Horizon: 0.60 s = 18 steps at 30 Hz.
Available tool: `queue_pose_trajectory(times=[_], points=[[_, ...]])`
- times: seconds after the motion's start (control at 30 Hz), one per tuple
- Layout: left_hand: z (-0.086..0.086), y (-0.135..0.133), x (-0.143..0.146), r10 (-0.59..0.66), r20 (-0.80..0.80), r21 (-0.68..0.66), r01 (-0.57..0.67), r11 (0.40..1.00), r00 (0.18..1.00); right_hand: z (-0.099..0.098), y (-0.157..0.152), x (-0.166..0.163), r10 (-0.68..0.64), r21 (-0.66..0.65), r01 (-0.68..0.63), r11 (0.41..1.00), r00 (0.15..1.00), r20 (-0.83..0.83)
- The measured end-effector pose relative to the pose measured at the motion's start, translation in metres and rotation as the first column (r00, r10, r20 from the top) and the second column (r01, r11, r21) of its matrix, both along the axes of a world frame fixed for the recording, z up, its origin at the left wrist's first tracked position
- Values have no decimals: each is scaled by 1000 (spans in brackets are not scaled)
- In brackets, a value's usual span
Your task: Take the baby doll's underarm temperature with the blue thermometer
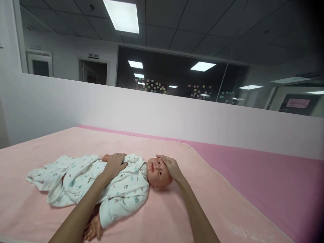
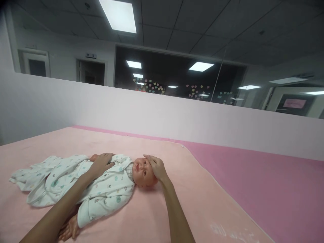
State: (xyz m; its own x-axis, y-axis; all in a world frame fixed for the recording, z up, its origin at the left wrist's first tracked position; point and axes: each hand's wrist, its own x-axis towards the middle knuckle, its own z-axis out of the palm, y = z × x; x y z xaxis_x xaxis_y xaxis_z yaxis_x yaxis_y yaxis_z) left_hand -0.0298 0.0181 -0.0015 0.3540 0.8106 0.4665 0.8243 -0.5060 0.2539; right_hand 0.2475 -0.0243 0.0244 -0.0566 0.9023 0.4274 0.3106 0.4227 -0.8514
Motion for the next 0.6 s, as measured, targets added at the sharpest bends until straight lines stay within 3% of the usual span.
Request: queue_pose_trajectory(times=[0.33, 0.5, 0.6], points=[[-2, -1, 0, 15, 31, 1, -15, 1000, 999, -2, 1, 1, -21, 43, 22, 999, 999, -24], [-2, 0, 1, 20, 35, 4, -20, 1000, 999, 0, 0, 0, -14, -36, 13, 999, 1000, -27], [-1, -1, 1, 24, 37, 2, -24, 1000, 999, 0, 2, 1, -25, -11, 25, 1000, 998, -54]])
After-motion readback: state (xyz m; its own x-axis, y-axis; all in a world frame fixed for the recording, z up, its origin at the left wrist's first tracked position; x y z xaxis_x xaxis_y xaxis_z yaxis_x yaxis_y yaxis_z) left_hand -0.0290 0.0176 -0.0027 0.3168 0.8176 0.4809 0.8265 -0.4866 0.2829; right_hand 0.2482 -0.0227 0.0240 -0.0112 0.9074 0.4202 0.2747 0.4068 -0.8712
